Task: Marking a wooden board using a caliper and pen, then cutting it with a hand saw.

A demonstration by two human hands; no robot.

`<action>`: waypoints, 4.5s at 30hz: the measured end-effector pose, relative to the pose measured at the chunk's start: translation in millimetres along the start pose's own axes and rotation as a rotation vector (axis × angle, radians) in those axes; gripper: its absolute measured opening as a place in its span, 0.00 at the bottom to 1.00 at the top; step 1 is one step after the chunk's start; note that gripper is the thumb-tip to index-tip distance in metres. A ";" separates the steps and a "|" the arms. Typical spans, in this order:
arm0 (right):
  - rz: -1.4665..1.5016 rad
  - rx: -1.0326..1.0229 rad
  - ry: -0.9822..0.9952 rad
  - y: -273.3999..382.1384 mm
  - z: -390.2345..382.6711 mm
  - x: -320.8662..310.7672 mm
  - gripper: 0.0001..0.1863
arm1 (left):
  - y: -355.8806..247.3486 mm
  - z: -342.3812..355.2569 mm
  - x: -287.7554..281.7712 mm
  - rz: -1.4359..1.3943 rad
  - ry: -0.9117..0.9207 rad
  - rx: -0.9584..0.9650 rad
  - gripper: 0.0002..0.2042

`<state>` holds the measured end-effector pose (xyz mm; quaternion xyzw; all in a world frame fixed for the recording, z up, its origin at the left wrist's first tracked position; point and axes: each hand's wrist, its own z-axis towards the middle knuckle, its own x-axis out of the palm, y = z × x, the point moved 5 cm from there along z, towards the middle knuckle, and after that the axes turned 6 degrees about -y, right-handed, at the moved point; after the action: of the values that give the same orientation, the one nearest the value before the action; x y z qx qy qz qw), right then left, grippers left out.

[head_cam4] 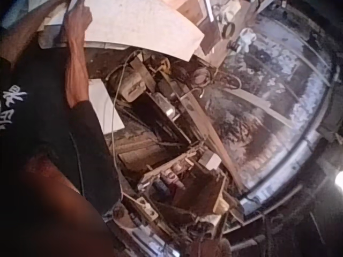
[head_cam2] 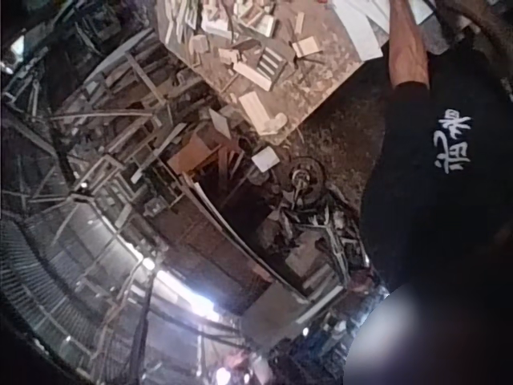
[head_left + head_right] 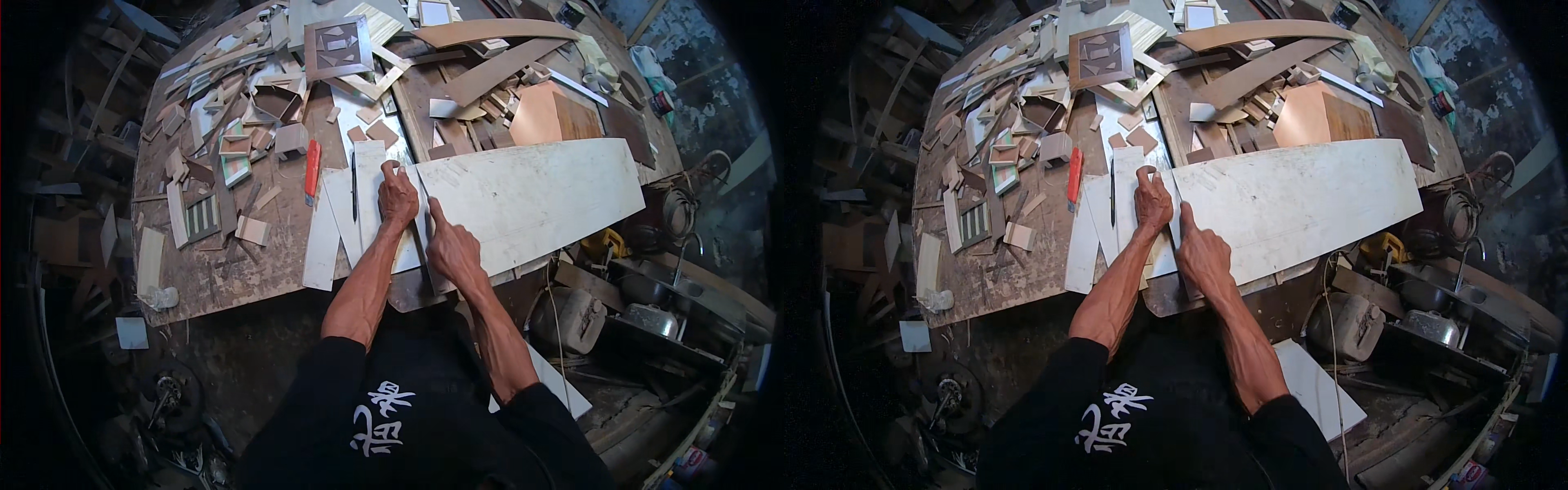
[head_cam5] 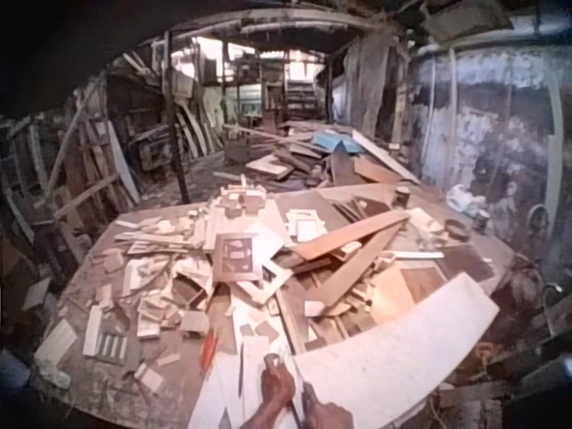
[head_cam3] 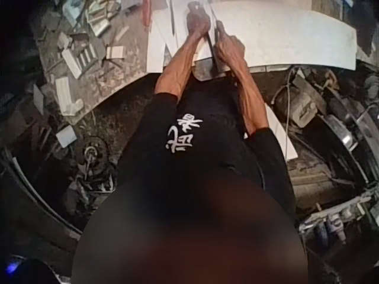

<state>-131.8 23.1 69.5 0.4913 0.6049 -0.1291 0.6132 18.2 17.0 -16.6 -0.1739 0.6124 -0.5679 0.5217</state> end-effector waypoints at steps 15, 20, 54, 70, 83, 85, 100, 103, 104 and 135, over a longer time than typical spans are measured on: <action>0.000 0.037 0.117 9.5 -26.7 -7.9 0.35 | 18.4 4.9 -15.1 0.007 -0.066 0.002 0.10; 0.000 0.024 0.024 -4.1 7.9 -4.8 0.36 | -1.3 1.0 5.9 -0.013 0.005 0.017 0.11; 0.035 -0.003 0.001 -18.8 -4.8 3.4 0.40 | 2.4 -0.2 4.1 0.013 -0.038 0.053 0.10; 0.031 0.074 0.087 -16.3 -18.4 -4.9 0.39 | -2.0 -0.1 -2.0 -0.001 -0.066 0.057 0.09; 0.063 0.049 0.024 -15.5 -5.5 5.9 0.37 | -2.2 1.7 -0.3 -0.007 -0.034 0.010 0.09; 0.063 0.045 0.086 -18.4 -27.2 8.3 0.38 | 6.7 0.0 -7.6 -0.002 -0.054 -0.003 0.09; 0.055 0.047 0.073 -13.0 -5.9 -2.4 0.40 | -2.5 3.5 -0.1 0.005 -0.019 -0.015 0.09; 0.032 0.058 0.080 -10.9 -14.4 4.8 0.38 | 8.1 5.5 -3.2 -0.005 -0.032 0.003 0.09; 0.009 0.054 0.118 -7.6 -29.2 5.8 0.36 | 14.3 6.2 -8.7 0.001 -0.019 -0.047 0.10; 0.172 0.237 -0.038 -59.9 -125.5 -46.1 0.37 | -45.4 -27.6 -56.3 0.533 0.329 0.735 0.29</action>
<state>-264.9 69.2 109.8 0.6078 0.5294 -0.1556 0.5711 0.1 63.2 42.9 0.2770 0.4690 -0.6133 0.5720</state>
